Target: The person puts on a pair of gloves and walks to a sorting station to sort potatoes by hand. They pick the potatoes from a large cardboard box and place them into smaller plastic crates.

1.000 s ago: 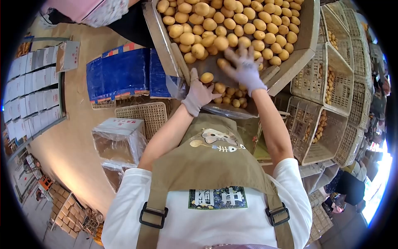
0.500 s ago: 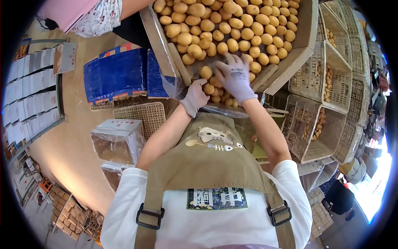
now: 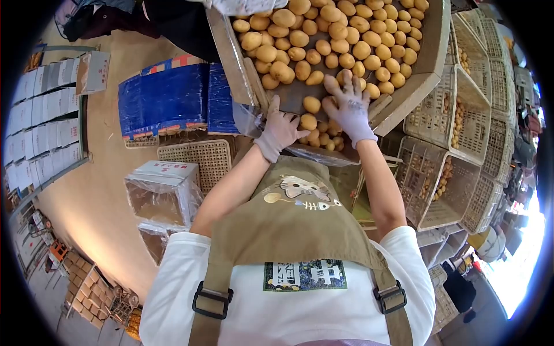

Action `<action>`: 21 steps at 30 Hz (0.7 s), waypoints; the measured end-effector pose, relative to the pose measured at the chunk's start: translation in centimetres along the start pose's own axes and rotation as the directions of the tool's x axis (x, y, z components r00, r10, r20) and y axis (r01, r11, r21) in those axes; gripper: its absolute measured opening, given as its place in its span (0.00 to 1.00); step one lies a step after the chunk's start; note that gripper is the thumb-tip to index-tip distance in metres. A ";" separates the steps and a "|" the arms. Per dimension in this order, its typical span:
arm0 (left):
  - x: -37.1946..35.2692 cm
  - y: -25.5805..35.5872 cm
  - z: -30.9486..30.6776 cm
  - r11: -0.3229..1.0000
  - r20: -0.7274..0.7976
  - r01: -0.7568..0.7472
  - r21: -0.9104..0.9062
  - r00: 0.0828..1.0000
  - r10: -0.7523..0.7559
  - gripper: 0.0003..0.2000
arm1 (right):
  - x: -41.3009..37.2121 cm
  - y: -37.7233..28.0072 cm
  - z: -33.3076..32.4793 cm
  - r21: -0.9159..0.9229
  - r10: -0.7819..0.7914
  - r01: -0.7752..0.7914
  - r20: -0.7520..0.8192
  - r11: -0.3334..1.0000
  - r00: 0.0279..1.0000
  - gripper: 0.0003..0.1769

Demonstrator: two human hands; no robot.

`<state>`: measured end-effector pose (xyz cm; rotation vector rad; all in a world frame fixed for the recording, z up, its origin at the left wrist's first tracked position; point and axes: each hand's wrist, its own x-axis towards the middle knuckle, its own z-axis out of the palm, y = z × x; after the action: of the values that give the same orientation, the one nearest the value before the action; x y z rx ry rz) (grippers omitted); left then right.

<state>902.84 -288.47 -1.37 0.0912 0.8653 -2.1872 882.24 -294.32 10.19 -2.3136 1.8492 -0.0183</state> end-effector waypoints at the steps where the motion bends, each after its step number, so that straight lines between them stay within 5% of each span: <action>1: 0.2 -0.7 0.8 0.938 -0.109 -0.132 0.321 0.978 0.176 0.35 | -0.6 -0.4 -0.9 -0.032 -0.024 0.027 0.082 0.999 0.996 0.32; 2: 0.5 -1.3 1.6 0.790 -0.209 -0.155 0.593 0.918 0.337 0.35 | -1.0 -0.6 -1.7 -0.064 -0.049 0.060 0.166 0.996 0.985 0.34; 5: -1.0 -4.6 7.0 0.876 -0.350 -0.194 0.441 0.861 0.368 0.38 | -1.4 -1.4 -2.2 -0.116 -0.029 0.066 0.300 0.991 0.954 0.31; 6: -0.7 -3.1 4.8 0.995 -0.190 -0.073 0.065 0.978 0.084 0.37 | -1.3 -1.6 -2.3 -0.154 -0.024 0.079 0.329 0.985 0.944 0.31; 7: -0.3 -0.5 0.7 0.948 0.078 0.149 -0.281 0.988 -0.132 0.36 | -1.6 -1.4 -1.7 -0.106 -0.042 0.073 0.274 0.992 0.961 0.28; 9: -0.5 0.3 -0.3 0.749 0.381 0.407 -0.523 0.897 -0.222 0.34 | -1.5 -1.9 -1.9 -0.080 -0.024 0.045 0.246 0.996 0.969 0.25; 10: -0.5 0.2 -0.1 0.750 0.368 0.394 -0.531 0.905 -0.215 0.33 | -1.5 -2.1 -2.1 -0.068 -0.012 0.028 0.232 0.997 0.973 0.23; 12: -0.4 -1.0 1.4 0.953 0.053 0.127 -0.276 0.992 -0.117 0.34 | -0.4 -2.6 -2.0 0.003 -0.053 0.053 0.094 0.999 0.994 0.18; 13: -0.7 -3.3 4.9 0.993 -0.198 -0.070 0.091 0.976 0.087 0.34 | 0.0 -3.2 -1.8 0.016 -0.185 0.190 -0.178 0.982 0.966 0.16; 14: -0.8 -4.6 6.7 0.862 -0.341 -0.165 0.479 0.870 0.356 0.35 | 0.8 -4.7 -3.2 -0.017 -0.219 0.218 -0.076 0.976 0.973 0.16; 17: -0.6 -3.9 5.4 0.908 -0.313 -0.119 0.403 0.914 0.258 0.38 | 1.7 -6.5 -1.6 -0.227 -0.220 0.290 0.288 0.930 0.932 0.17; 21: -1.5 -4.1 5.8 0.821 -0.115 -0.141 0.554 0.963 0.243 0.39 | 1.0 -4.5 -2.6 0.008 -0.153 0.160 0.352 0.987 0.923 0.16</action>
<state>902.28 -289.12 5.84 0.6403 0.2814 -2.1871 886.48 -294.67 13.28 -2.2883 1.4938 0.3721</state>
